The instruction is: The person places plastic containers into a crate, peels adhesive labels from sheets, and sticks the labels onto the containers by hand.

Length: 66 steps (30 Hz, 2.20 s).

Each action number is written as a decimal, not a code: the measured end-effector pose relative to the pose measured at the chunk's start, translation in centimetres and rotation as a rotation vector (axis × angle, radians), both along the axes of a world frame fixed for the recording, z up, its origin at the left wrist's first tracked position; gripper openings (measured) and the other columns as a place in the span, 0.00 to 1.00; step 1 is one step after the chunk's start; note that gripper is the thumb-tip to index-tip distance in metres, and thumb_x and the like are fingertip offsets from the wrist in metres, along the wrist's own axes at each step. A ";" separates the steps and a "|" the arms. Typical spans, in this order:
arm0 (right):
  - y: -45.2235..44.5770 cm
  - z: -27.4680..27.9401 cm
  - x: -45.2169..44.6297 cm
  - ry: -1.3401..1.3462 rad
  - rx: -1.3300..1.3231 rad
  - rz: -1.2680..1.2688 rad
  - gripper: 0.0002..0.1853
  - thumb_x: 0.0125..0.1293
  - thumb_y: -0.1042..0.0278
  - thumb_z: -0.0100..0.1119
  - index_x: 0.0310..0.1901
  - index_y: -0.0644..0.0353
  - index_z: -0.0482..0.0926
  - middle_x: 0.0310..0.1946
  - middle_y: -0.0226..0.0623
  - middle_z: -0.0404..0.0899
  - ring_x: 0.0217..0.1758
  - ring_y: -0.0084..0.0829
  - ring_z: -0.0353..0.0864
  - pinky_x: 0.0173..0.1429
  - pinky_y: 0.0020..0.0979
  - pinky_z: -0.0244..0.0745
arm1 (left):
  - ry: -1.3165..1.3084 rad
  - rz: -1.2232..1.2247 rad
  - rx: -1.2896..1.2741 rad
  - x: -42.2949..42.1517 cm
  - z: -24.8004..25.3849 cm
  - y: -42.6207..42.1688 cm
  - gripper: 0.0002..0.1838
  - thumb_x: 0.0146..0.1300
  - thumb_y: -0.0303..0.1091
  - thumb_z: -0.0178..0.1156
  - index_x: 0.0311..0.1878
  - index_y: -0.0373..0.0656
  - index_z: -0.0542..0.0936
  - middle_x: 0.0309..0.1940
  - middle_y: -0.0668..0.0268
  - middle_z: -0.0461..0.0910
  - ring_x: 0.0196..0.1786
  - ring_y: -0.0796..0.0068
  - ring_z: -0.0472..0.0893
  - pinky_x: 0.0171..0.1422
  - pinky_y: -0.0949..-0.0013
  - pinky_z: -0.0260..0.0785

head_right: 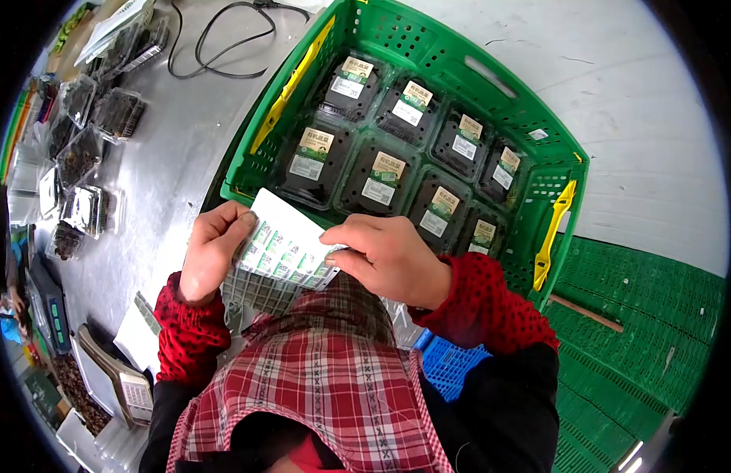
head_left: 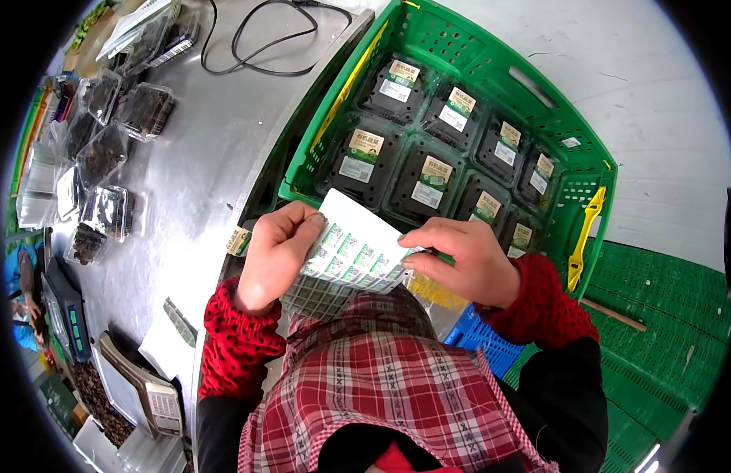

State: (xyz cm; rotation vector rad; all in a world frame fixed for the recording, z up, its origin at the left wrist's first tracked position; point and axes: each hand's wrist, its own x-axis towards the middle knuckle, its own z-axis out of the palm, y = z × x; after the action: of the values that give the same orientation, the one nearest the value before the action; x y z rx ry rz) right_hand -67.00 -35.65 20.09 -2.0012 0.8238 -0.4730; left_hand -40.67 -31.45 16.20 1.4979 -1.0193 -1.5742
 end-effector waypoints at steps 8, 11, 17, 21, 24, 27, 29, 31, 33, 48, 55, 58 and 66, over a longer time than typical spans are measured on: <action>-0.7 0.5 1.4 -0.001 -0.191 0.060 0.12 0.57 0.73 0.69 0.42 0.61 0.80 0.32 0.36 0.79 0.32 0.37 0.81 0.35 0.34 0.77 | -0.013 -0.032 0.006 0.8 -0.2 -0.4 0.09 0.69 0.29 0.56 0.35 0.33 0.78 0.24 0.75 0.73 0.29 0.88 0.67 0.32 0.77 0.59; -1.2 0.5 1.5 0.005 -0.235 0.155 0.12 0.56 0.71 0.70 0.41 0.61 0.79 0.32 0.35 0.78 0.33 0.37 0.81 0.36 0.33 0.78 | -0.038 -0.041 -0.004 1.1 0.3 -0.5 0.09 0.69 0.29 0.56 0.35 0.33 0.78 0.24 0.74 0.73 0.29 0.88 0.67 0.32 0.77 0.59; -1.6 0.1 1.8 -0.040 -0.518 0.201 0.11 0.56 0.71 0.69 0.40 0.59 0.80 0.34 0.32 0.78 0.34 0.34 0.81 0.35 0.32 0.77 | -0.050 0.016 0.004 1.5 0.0 0.0 0.09 0.69 0.30 0.56 0.36 0.33 0.79 0.23 0.74 0.73 0.28 0.88 0.68 0.32 0.76 0.60; -2.1 -1.0 2.1 -0.046 -0.316 -0.011 0.08 0.55 0.71 0.70 0.37 0.58 0.82 0.35 0.33 0.78 0.33 0.30 0.80 0.36 0.31 0.76 | -0.137 0.087 -0.013 2.6 0.1 0.9 0.10 0.69 0.30 0.55 0.36 0.33 0.79 0.24 0.74 0.75 0.28 0.87 0.69 0.32 0.77 0.61; -6.2 -5.2 2.4 -0.113 0.231 -0.354 0.06 0.59 0.73 0.69 0.38 0.63 0.87 0.34 0.33 0.83 0.34 0.23 0.79 0.41 0.24 0.74 | -0.056 0.310 0.082 3.6 0.3 2.2 0.11 0.71 0.31 0.55 0.37 0.33 0.80 0.25 0.73 0.77 0.28 0.87 0.71 0.32 0.78 0.62; -8.7 -12.5 4.3 -0.156 0.568 -0.629 0.09 0.59 0.74 0.69 0.39 0.71 0.86 0.32 0.35 0.86 0.35 0.20 0.79 0.44 0.24 0.74 | -0.025 0.402 0.074 3.6 0.3 3.0 0.10 0.71 0.31 0.55 0.37 0.34 0.80 0.25 0.74 0.77 0.27 0.87 0.70 0.32 0.78 0.61; -9.8 -17.1 5.2 -0.211 0.541 -0.688 0.09 0.58 0.75 0.70 0.39 0.70 0.87 0.31 0.33 0.86 0.34 0.20 0.79 0.43 0.24 0.74 | -0.031 0.409 0.077 3.4 0.3 3.6 0.10 0.71 0.30 0.55 0.36 0.35 0.79 0.25 0.74 0.77 0.28 0.88 0.70 0.33 0.78 0.60; -10.3 -20.3 5.6 -0.185 0.371 -0.632 0.09 0.58 0.68 0.70 0.36 0.66 0.87 0.28 0.40 0.86 0.31 0.28 0.83 0.41 0.30 0.77 | -0.034 0.420 0.078 3.2 0.5 4.1 0.09 0.70 0.30 0.54 0.35 0.36 0.78 0.26 0.74 0.77 0.28 0.88 0.70 0.34 0.79 0.60; -10.1 -20.5 5.9 0.233 -0.054 -0.586 0.12 0.58 0.60 0.70 0.32 0.61 0.87 0.27 0.49 0.84 0.31 0.42 0.85 0.39 0.39 0.78 | -0.054 0.471 0.065 3.2 1.2 4.4 0.09 0.70 0.29 0.54 0.34 0.36 0.78 0.26 0.75 0.75 0.29 0.88 0.69 0.35 0.79 0.59; -9.1 -7.7 8.5 -0.223 0.109 -0.447 0.05 0.67 0.76 0.63 0.42 0.63 0.77 0.32 0.26 0.78 0.34 0.15 0.76 0.39 0.20 0.71 | -0.876 0.213 -1.567 7.1 13.9 12.0 0.08 0.65 0.30 0.57 0.46 0.41 0.76 0.32 0.61 0.84 0.31 0.66 0.83 0.39 0.68 0.76; -7.6 -2.0 23.2 -0.271 -0.077 -0.194 0.08 0.66 0.79 0.62 0.45 0.66 0.76 0.37 0.32 0.80 0.39 0.19 0.79 0.44 0.22 0.74 | -0.841 0.486 -1.572 15.1 13.9 13.3 0.06 0.63 0.30 0.58 0.40 0.40 0.74 0.30 0.60 0.83 0.30 0.69 0.81 0.40 0.65 0.76; -8.6 -3.5 30.1 -0.223 0.190 -0.083 0.13 0.65 0.75 0.65 0.49 0.67 0.76 0.36 0.32 0.80 0.37 0.17 0.77 0.42 0.21 0.73 | -0.549 0.383 -1.502 22.1 10.7 13.6 0.08 0.67 0.31 0.55 0.45 0.37 0.77 0.31 0.58 0.83 0.32 0.66 0.82 0.38 0.68 0.74; -23.5 -18.7 50.4 0.084 -0.440 -0.198 0.38 0.59 0.46 0.69 0.57 0.75 0.72 0.52 0.59 0.77 0.56 0.51 0.78 0.60 0.43 0.72 | -0.712 1.323 -0.011 43.8 -15.0 6.3 0.41 0.56 0.52 0.72 0.61 0.26 0.71 0.54 0.46 0.77 0.53 0.56 0.78 0.58 0.60 0.71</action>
State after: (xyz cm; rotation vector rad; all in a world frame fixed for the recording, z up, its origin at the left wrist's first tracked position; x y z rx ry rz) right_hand -16.61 -59.11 1.44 -2.3638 1.0451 -0.7391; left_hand 3.13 -25.18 1.22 2.0713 -0.1447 -0.0942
